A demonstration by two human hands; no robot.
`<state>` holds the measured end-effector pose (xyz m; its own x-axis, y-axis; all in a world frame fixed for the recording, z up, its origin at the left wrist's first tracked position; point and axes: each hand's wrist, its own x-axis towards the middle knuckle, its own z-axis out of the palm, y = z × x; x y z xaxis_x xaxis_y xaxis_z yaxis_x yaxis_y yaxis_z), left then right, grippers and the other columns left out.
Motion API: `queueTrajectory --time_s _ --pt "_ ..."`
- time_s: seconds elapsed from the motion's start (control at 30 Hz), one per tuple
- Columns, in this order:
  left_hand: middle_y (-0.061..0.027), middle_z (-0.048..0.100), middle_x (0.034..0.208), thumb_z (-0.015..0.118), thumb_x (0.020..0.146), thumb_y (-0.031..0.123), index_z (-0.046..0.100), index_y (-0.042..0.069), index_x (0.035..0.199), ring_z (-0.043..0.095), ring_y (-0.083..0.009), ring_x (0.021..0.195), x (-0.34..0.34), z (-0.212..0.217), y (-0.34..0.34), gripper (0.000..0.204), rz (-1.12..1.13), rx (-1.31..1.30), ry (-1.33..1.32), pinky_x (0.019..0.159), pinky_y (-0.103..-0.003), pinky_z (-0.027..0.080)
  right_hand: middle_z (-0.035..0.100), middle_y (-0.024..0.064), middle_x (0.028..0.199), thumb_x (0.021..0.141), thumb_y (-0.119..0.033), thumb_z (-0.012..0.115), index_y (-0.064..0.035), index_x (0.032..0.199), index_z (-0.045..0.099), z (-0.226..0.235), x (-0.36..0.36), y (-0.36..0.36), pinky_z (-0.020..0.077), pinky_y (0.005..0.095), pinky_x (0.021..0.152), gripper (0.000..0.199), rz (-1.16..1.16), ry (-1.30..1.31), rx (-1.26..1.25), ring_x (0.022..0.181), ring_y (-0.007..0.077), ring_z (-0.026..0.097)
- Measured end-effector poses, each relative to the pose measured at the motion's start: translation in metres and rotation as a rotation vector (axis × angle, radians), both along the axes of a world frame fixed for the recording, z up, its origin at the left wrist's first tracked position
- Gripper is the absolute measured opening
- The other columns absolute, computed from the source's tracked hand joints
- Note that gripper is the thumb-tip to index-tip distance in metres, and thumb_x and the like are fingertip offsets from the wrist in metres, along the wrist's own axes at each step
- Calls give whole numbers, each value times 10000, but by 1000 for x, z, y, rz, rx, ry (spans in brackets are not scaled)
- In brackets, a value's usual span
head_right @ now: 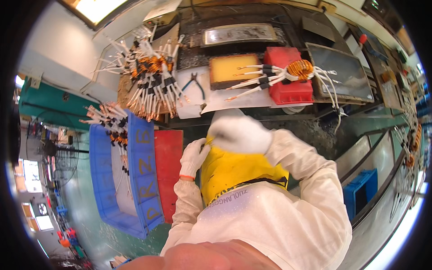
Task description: Dipping copper wire coils into a flux or solder tray and organizing them.
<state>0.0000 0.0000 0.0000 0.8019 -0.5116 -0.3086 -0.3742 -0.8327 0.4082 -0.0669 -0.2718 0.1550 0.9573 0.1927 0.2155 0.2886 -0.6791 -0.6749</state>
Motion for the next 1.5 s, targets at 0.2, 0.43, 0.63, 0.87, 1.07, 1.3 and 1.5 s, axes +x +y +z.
queueTrajectory --time_s 0.2,0.43,0.63,0.87,1.07,1.3,1.5 --pt "-138 672 1203 615 931 299 649 60 1235 616 -315 1133 -9 8 -29 388 8 -396 65 979 -385 483 659 119 1088 808 -174 758 -69 1103 641 29 -6 -136 530 367 875 334 -458 -365 -287 1018 303 655" --pt "-106 694 1176 597 988 232 634 -28 1233 634 -180 1129 -2 50 -90 359 149 -893 680 986 -295 472 647 138 1097 772 -445 779 -83 1161 621 6 4 -218 507 385 887 554 -513 109 -370 1030 327 643" --pt "-130 679 1193 606 993 249 597 -34 1272 642 -222 1119 1 50 -159 397 36 -1050 1109 1024 -327 477 652 126 1034 760 -466 795 -73 1097 642 -7 16 -211 513 363 846 540 -618 54 -327 975 311 657" --pt "-170 553 1338 597 1008 317 480 -1 1320 570 -282 1193 19 43 -238 461 541 -1517 1578 1022 -453 505 645 108 989 763 -444 804 -70 1073 651 -12 20 -208 512 356 822 509 -666 12 -285 939 286 659" --pt "-135 597 1221 620 993 285 568 32 1215 608 -249 1024 39 49 -252 340 825 -1638 1496 1005 -426 519 638 103 969 761 -424 812 -62 1065 655 -9 20 -205 513 354 794 498 -681 15 -259 893 271 654" --pt "-131 660 1149 567 1001 132 593 34 1185 648 -273 1045 31 27 -249 211 653 -1789 1471 1009 -433 526 633 116 965 769 -413 807 -37 1065 651 -12 20 -208 513 351 794 503 -672 -19 -234 883 264 651" --pt "-154 631 1220 566 998 134 552 22 1264 621 -286 1122 28 25 -246 289 503 -1787 1542 1040 -448 504 639 113 979 774 -415 796 -31 1070 649 -10 21 -207 511 349 815 507 -669 -17 -252 901 264 655"
